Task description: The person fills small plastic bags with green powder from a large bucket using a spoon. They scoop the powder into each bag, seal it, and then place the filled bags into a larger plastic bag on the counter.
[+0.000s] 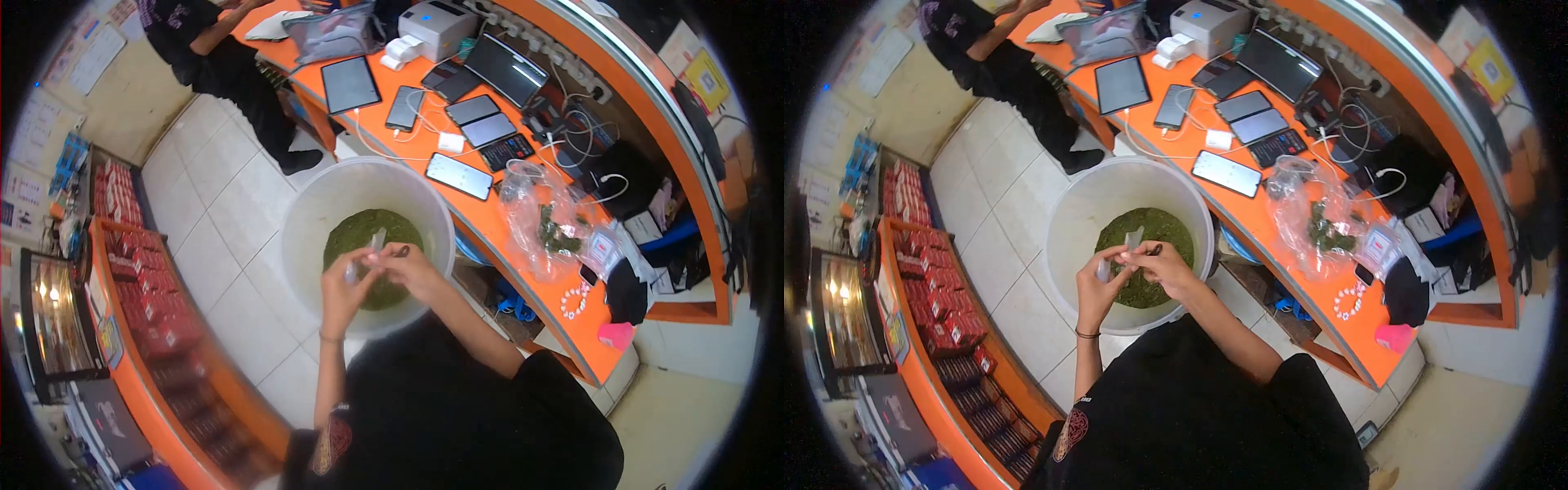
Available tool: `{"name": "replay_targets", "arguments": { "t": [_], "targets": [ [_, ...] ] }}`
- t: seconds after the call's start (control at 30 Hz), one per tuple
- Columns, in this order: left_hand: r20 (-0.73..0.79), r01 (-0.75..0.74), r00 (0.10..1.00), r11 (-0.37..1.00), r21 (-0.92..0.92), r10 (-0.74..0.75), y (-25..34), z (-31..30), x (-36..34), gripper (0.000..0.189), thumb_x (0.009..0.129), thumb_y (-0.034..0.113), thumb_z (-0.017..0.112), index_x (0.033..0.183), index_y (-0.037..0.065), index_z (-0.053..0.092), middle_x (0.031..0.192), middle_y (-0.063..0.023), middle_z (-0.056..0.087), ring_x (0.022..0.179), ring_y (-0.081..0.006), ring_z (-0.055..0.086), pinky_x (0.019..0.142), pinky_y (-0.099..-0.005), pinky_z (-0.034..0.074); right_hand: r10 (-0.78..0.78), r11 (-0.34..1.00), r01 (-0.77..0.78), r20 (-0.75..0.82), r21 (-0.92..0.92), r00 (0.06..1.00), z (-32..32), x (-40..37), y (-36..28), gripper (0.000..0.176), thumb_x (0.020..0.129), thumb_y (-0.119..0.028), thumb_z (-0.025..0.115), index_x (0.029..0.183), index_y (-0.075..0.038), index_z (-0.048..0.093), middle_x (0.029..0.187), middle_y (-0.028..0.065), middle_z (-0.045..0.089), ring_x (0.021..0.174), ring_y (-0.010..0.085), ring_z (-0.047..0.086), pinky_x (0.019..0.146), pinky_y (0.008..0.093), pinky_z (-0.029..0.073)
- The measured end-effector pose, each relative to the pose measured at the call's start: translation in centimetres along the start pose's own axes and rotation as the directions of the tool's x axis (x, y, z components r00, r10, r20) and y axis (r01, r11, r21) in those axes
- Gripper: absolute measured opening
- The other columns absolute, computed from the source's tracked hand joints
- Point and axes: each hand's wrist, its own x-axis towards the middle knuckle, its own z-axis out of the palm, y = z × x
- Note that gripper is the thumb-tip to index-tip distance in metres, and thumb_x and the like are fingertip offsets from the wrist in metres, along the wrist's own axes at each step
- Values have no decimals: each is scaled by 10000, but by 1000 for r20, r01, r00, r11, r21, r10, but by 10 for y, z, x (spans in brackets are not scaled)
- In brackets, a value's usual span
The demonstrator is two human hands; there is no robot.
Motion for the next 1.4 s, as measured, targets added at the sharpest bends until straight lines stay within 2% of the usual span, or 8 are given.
{"name": "replay_targets", "arguments": {
  "t": [0.37,0.43,0.53,0.67,0.83,0.97,1.13,1.4],
  "targets": [
    [131,438,899,862,-254,-418,-13,-10,-4,236,908,195,694,1006,-19,707,623,-22,649,589,-137,603,561,-332,468,-23,974,53,135,-220,991,6,2,-9,257,915,-269,715,804,-79,581,743,-34,576,544,34,379,464,232,264],
    [-99,14,995,1000,0,-13,-21,-1,-5,199,921,185,680,930,-13,694,633,-41,616,522,-119,522,509,-312,445,-198,859,254,170,-445,965,11,3,-5,251,935,-238,669,788,-56,578,689,9,574,521,105,404,487,285,332],
    [-212,-127,960,957,262,185,-26,5,-5,193,923,169,662,860,-13,651,638,-115,613,521,-172,555,518,-326,447,-510,531,478,187,-700,840,23,8,6,202,910,-181,637,786,-30,586,671,92,568,524,223,485,531,357,404],
    [-296,75,954,922,380,45,-21,-4,-4,159,907,126,650,835,-3,592,765,-192,636,660,-370,619,598,-407,484,-568,367,388,126,-846,813,29,4,28,209,842,-145,639,716,-9,545,673,142,555,611,324,582,570,416,445],
    [-388,96,916,995,-42,-105,-18,13,-5,128,896,118,660,922,13,593,748,-144,651,675,-321,643,657,-382,508,-627,419,513,169,-749,760,31,20,12,324,806,-46,656,1004,-56,399,740,122,524,630,292,581,593,395,461],
    [-397,165,908,985,44,-135,-10,-1,2,157,848,91,682,953,14,594,873,-141,685,771,-309,663,722,-384,516,-544,416,498,230,-761,807,29,17,-5,297,808,-35,650,989,-51,415,719,116,529,624,273,586,598,370,467],
    [-83,-269,956,954,133,281,-15,-7,1,383,734,23,695,1111,17,630,1238,-161,641,1113,-304,639,934,-382,506,-530,580,471,131,-665,838,19,27,1,277,810,-17,647,972,-63,427,672,42,502,576,114,531,549,302,444],
    [-49,-192,978,971,143,201,-23,-12,-8,552,741,158,812,1236,47,594,1202,-128,669,1080,-283,663,920,-360,521,-153,912,180,102,-369,983,25,16,-18,196,878,-92,673,950,-80,491,743,-7,530,600,51,497,522,216,407]
  ]
}}
